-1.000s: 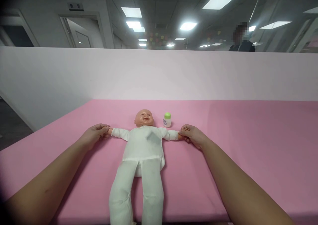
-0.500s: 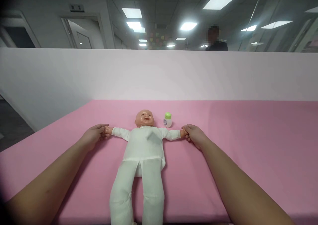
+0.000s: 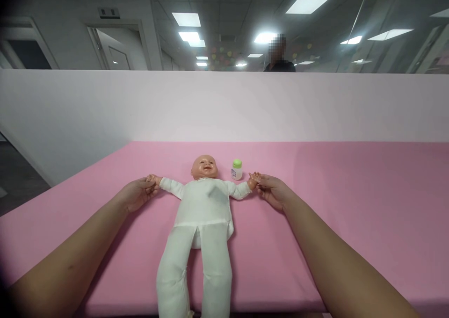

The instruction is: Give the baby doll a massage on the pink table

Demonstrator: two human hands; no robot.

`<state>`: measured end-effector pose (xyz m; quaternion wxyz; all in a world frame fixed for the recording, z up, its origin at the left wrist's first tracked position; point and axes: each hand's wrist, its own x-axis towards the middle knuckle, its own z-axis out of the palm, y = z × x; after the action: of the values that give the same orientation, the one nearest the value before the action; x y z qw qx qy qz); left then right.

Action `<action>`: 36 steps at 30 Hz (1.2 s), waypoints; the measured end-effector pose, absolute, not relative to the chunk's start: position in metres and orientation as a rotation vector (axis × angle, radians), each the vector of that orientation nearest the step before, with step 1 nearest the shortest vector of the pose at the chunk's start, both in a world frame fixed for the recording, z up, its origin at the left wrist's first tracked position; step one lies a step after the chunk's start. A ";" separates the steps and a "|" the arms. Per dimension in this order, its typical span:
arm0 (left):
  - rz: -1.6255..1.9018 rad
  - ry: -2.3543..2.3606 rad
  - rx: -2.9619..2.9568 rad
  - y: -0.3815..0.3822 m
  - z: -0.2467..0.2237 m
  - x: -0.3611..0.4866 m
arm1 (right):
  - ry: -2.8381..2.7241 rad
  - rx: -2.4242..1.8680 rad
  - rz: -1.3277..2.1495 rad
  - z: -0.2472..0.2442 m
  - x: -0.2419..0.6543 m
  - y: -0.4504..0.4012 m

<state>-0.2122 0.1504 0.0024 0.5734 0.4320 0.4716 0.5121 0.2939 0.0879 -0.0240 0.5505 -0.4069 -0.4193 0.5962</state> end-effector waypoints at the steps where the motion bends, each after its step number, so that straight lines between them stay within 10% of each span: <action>1: 1.178 1.092 1.042 0.149 0.002 -0.210 | -1.020 -0.961 1.416 -0.024 0.291 0.088; 16: 1.433 1.270 1.635 0.105 0.029 -0.147 | -1.449 -1.100 0.695 0.005 0.224 0.065; 25: 0.755 1.070 2.556 0.081 0.036 -0.121 | -2.259 -0.940 0.172 0.005 0.189 0.040; 36: 1.157 1.415 1.987 0.094 0.029 -0.134 | -1.689 -1.200 0.460 -0.002 0.201 0.059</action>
<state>-0.1337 0.0941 0.0292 0.2192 0.7181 0.5113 0.4181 0.2013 0.0588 -0.0025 0.4881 -0.4934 -0.6946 0.1890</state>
